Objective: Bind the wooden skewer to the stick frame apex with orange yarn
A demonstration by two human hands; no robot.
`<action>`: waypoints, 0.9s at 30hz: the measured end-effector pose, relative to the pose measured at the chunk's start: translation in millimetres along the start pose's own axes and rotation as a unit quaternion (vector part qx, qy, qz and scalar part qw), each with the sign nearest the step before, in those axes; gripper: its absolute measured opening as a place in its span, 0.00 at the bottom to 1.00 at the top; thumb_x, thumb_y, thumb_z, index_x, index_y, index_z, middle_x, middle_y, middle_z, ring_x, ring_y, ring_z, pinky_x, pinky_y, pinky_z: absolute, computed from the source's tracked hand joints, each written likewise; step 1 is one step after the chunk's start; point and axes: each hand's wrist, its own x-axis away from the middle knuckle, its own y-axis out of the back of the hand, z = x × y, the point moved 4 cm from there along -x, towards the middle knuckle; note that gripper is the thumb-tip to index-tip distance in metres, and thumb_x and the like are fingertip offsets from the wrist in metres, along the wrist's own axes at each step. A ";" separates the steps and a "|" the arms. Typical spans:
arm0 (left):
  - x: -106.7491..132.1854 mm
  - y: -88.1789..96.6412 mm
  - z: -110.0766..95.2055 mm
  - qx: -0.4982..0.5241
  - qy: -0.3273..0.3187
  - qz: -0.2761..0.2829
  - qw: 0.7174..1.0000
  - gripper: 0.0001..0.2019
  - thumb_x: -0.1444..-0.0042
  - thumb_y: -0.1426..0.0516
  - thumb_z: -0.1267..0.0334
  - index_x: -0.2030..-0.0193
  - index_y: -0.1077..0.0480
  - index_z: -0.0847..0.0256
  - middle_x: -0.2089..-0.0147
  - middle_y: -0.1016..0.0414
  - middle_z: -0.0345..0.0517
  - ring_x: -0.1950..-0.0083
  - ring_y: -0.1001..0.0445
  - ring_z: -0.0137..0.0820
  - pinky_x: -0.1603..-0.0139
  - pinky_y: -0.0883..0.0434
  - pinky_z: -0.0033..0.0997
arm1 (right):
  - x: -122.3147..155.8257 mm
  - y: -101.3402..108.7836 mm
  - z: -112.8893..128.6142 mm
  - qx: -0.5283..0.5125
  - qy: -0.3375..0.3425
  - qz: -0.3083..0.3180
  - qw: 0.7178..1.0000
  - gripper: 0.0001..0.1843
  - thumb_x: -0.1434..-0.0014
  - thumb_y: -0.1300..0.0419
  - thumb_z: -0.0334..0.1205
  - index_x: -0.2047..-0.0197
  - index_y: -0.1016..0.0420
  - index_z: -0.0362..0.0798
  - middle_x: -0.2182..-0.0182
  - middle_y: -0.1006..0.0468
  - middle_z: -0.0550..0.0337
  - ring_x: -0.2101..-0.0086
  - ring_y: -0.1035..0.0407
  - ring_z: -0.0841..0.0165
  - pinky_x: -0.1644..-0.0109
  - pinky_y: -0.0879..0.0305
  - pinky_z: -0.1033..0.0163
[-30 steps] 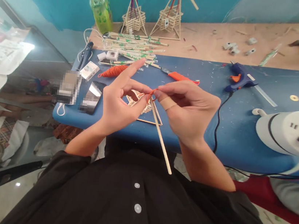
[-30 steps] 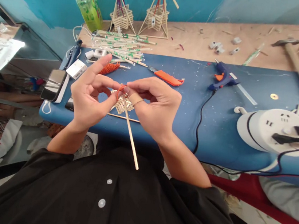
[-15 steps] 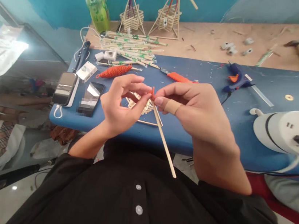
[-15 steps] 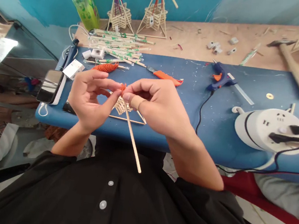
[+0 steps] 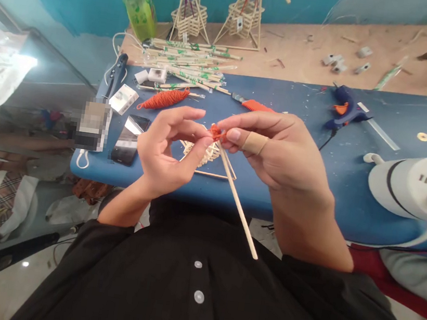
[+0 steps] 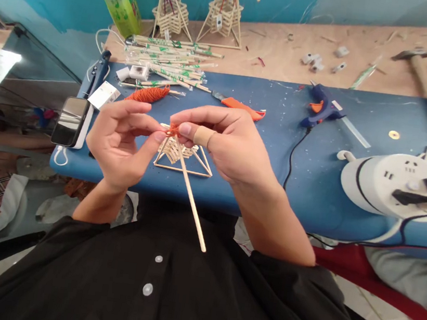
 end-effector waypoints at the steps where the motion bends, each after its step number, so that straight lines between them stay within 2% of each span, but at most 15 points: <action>1: -1.3 4.2 1.8 0.011 0.013 0.012 1.000 0.16 0.33 0.32 0.64 0.40 0.25 0.54 0.61 0.18 0.38 0.62 0.17 0.27 0.60 0.17 0.28 | -0.6 3.5 -1.0 0.008 0.021 -0.013 1.000 0.11 0.44 0.23 0.39 0.57 0.11 0.50 0.69 0.21 0.60 0.67 0.27 0.70 0.57 0.22 0.58; 4: -3.8 21.9 9.7 0.056 0.056 0.062 0.995 0.15 0.32 0.33 0.62 0.41 0.25 0.52 0.63 0.22 0.38 0.62 0.20 0.27 0.62 0.19 0.27 | -0.4 14.8 -6.7 0.053 0.075 -0.051 0.994 0.15 0.44 0.26 0.35 0.52 0.11 0.53 0.68 0.23 0.63 0.65 0.28 0.70 0.55 0.23 0.58; 8: -3.3 41.4 17.8 0.105 0.153 0.162 0.969 0.15 0.35 0.32 0.64 0.43 0.23 0.53 0.65 0.24 0.38 0.65 0.23 0.27 0.67 0.21 0.25 | 5.4 22.7 -15.3 0.138 0.075 -0.084 0.984 0.11 0.41 0.29 0.33 0.55 0.12 0.51 0.68 0.23 0.61 0.66 0.28 0.69 0.59 0.26 0.59; 11: -3.8 46.2 14.6 0.044 0.225 0.252 0.940 0.13 0.35 0.34 0.66 0.45 0.20 0.58 0.66 0.22 0.40 0.68 0.24 0.26 0.68 0.24 0.25 | 10.5 21.8 -13.8 0.206 0.063 -0.076 0.974 0.05 0.40 0.30 0.33 0.59 0.14 0.49 0.68 0.21 0.60 0.68 0.29 0.69 0.63 0.29 0.60; 13: -7.4 46.3 8.6 -0.011 0.220 0.309 0.925 0.06 0.35 0.35 0.68 0.53 0.17 0.60 0.66 0.20 0.42 0.67 0.23 0.26 0.67 0.27 0.25 | 12.1 20.6 -8.9 0.247 0.068 -0.050 0.965 0.02 0.41 0.29 0.34 0.65 0.17 0.49 0.70 0.23 0.60 0.70 0.32 0.70 0.65 0.32 0.60; 14: -10.3 45.8 5.4 -0.024 0.199 0.325 0.924 0.04 0.35 0.35 0.68 0.58 0.17 0.60 0.66 0.20 0.42 0.67 0.24 0.26 0.66 0.27 0.26 | 12.2 20.5 -6.4 0.258 0.071 -0.036 0.963 0.04 0.41 0.28 0.35 0.67 0.19 0.49 0.71 0.24 0.61 0.71 0.33 0.70 0.66 0.33 0.60; 16: -15.9 43.5 2.1 -0.011 0.150 0.325 0.934 0.07 0.35 0.34 0.65 0.65 0.18 0.59 0.65 0.20 0.44 0.64 0.23 0.28 0.62 0.26 0.29 | 10.4 21.2 -3.6 0.247 0.072 -0.015 0.966 0.09 0.40 0.28 0.38 0.68 0.22 0.49 0.72 0.27 0.61 0.72 0.36 0.71 0.67 0.36 0.61; 19: -18.0 35.4 8.7 0.100 0.123 0.259 0.953 0.15 0.34 0.33 0.57 0.71 0.22 0.59 0.56 0.17 0.49 0.62 0.22 0.31 0.58 0.22 0.35 | 3.6 19.5 -6.2 0.148 0.080 0.002 0.986 0.15 0.36 0.31 0.45 0.71 0.27 0.48 0.73 0.30 0.61 0.71 0.38 0.71 0.68 0.40 0.62; 21: -12.6 22.5 17.1 0.206 0.139 0.239 0.939 0.20 0.31 0.36 0.52 0.73 0.27 0.60 0.49 0.15 0.51 0.65 0.22 0.29 0.63 0.21 0.35 | -2.1 14.3 -12.0 0.055 0.085 0.010 0.995 0.19 0.35 0.32 0.49 0.73 0.29 0.48 0.72 0.30 0.60 0.72 0.39 0.71 0.68 0.41 0.62; 22: -8.8 14.0 20.2 0.255 0.149 0.246 0.923 0.21 0.30 0.37 0.51 0.72 0.29 0.60 0.49 0.15 0.51 0.68 0.22 0.28 0.67 0.22 0.34 | -4.9 11.1 -15.5 0.010 0.086 0.011 0.996 0.21 0.36 0.31 0.50 0.74 0.31 0.48 0.71 0.30 0.60 0.72 0.39 0.72 0.69 0.41 0.63; 24: -3.1 -0.6 23.4 0.323 0.162 0.241 0.901 0.19 0.26 0.40 0.53 0.68 0.30 0.59 0.57 0.15 0.48 0.73 0.25 0.26 0.74 0.26 0.29 | -9.2 4.9 -21.9 -0.065 0.084 0.004 0.994 0.25 0.37 0.29 0.54 0.73 0.34 0.48 0.68 0.27 0.59 0.73 0.41 0.74 0.71 0.42 0.64; 27: -1.9 -12.7 21.2 0.358 0.160 0.210 0.896 0.17 0.25 0.42 0.54 0.66 0.32 0.58 0.72 0.25 0.39 0.77 0.30 0.24 0.79 0.33 0.22 | -11.3 -2.7 -25.8 -0.125 0.095 0.016 0.988 0.29 0.37 0.29 0.61 0.71 0.38 0.50 0.66 0.25 0.61 0.77 0.42 0.76 0.75 0.44 0.65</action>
